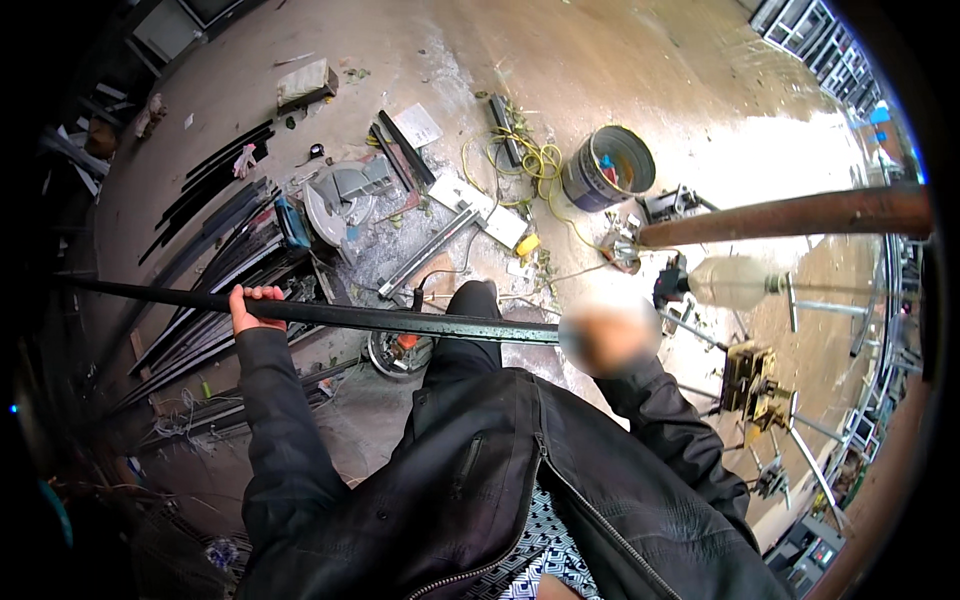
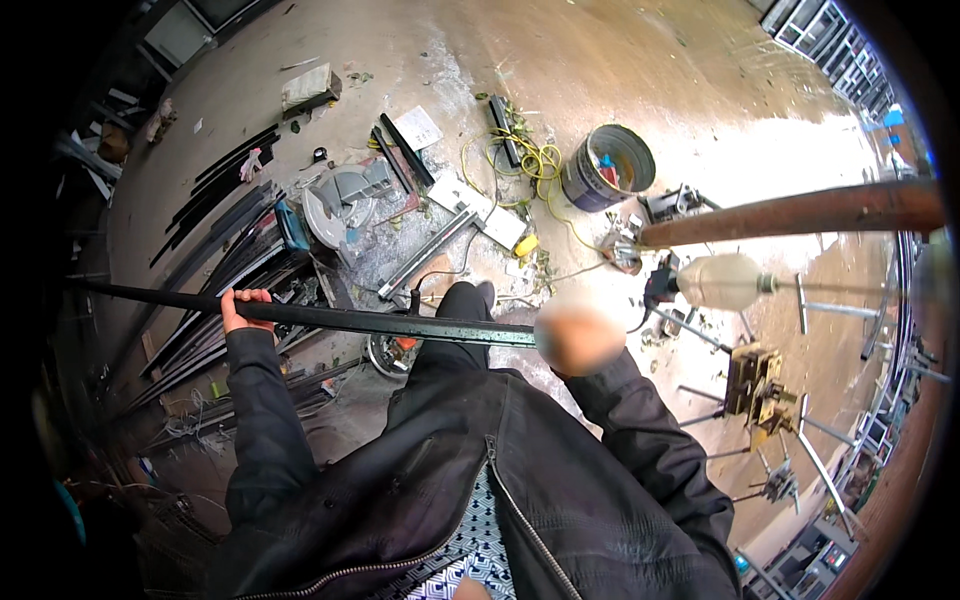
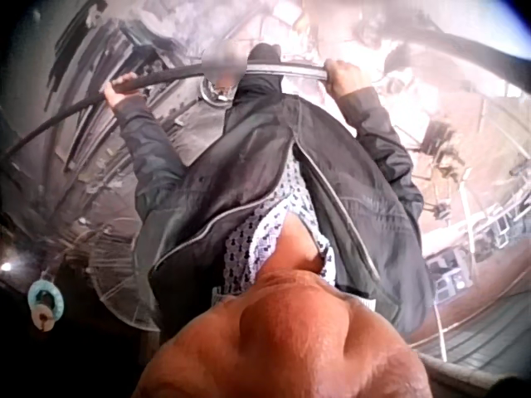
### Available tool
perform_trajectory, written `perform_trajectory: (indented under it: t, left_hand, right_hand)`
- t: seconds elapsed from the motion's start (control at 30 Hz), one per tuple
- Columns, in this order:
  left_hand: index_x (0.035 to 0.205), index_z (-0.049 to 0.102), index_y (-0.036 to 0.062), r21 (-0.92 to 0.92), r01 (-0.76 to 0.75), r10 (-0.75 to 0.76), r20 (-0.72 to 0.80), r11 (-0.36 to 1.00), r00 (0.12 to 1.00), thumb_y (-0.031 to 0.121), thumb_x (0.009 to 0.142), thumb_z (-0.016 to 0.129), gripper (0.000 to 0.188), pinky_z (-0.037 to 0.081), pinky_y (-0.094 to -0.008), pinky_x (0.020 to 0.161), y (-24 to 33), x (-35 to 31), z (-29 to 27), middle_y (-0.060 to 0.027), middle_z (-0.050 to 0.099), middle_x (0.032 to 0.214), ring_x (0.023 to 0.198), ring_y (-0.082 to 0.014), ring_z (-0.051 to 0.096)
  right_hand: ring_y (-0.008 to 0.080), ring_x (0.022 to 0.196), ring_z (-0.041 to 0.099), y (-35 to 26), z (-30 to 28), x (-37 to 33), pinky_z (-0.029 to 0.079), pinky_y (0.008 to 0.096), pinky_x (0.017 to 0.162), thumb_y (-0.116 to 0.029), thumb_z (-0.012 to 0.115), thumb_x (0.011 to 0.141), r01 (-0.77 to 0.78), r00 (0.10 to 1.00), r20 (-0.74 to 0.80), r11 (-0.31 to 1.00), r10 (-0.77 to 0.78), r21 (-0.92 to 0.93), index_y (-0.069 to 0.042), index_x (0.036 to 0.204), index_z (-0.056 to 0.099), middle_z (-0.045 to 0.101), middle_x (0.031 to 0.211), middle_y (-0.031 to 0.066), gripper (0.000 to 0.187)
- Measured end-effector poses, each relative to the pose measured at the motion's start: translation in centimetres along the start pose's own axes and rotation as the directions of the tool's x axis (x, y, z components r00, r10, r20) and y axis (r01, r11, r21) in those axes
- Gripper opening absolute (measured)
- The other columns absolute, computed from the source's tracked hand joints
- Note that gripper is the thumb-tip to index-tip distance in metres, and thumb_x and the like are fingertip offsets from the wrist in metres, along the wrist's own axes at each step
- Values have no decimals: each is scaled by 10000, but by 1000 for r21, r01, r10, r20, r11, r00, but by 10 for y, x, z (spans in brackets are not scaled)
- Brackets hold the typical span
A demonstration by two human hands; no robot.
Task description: The person picks up a long black metal bar from a stack, carries it across the workshop floor, and places it with other bars. They then squat to organize the bars and later walk to a shelf to pick up a green tube.
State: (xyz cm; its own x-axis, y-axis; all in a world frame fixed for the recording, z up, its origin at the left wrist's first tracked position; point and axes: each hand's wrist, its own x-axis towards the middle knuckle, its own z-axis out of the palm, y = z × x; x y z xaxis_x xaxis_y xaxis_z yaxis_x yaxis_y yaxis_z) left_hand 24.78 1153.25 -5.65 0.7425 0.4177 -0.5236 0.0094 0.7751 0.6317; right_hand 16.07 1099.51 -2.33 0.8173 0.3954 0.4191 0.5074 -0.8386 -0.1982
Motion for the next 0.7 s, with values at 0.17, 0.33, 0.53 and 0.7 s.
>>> perform_trajectory:
  t: [0.17, 0.33, 0.53, 0.7]
  left_hand:
    - [711, 491, 129, -66, -4, 6, 27, 998, 1000, 280, 865, 581, 233, 533, -379, 667, -19, 52, 26, 9, 506, 634, 629, -181, 527]
    - [712, 468, 137, -77, 17, -19, -22, 997, 1000, 292, 833, 619, 248, 496, -374, 630, -47, 114, 74, 13, 477, 624, 620, -179, 503]
    - [713, 444, 124, -105, 1, -12, -105, 995, 994, 262, 838, 593, 239, 460, -354, 620, -69, 163, 159, -9, 459, 606, 581, -187, 471]
    - [714, 438, 133, -112, 11, -22, -98, 994, 995, 288, 851, 573, 247, 441, -380, 691, -82, 193, 233, -16, 469, 616, 577, -195, 465]
  right_hand:
    - [270, 762, 566, 54, 23, 44, 464, 400, 658, -126, 518, 855, -16, 991, 135, 998, 8, 63, -61, 950, 595, 583, 872, 110, 138]
    - [285, 768, 581, 132, 81, 62, 477, 409, 681, -125, 541, 835, -40, 992, 116, 999, 41, -11, -66, 942, 616, 605, 885, 117, 143]
    - [312, 712, 600, 190, 75, 173, 478, 417, 631, -199, 639, 714, -79, 942, 318, 990, 111, -113, -76, 810, 579, 595, 760, 126, 167]
    - [316, 640, 604, 210, 43, 279, 474, 417, 585, -256, 675, 686, -245, 798, 528, 956, 292, -158, -88, 713, 544, 580, 651, 116, 215]
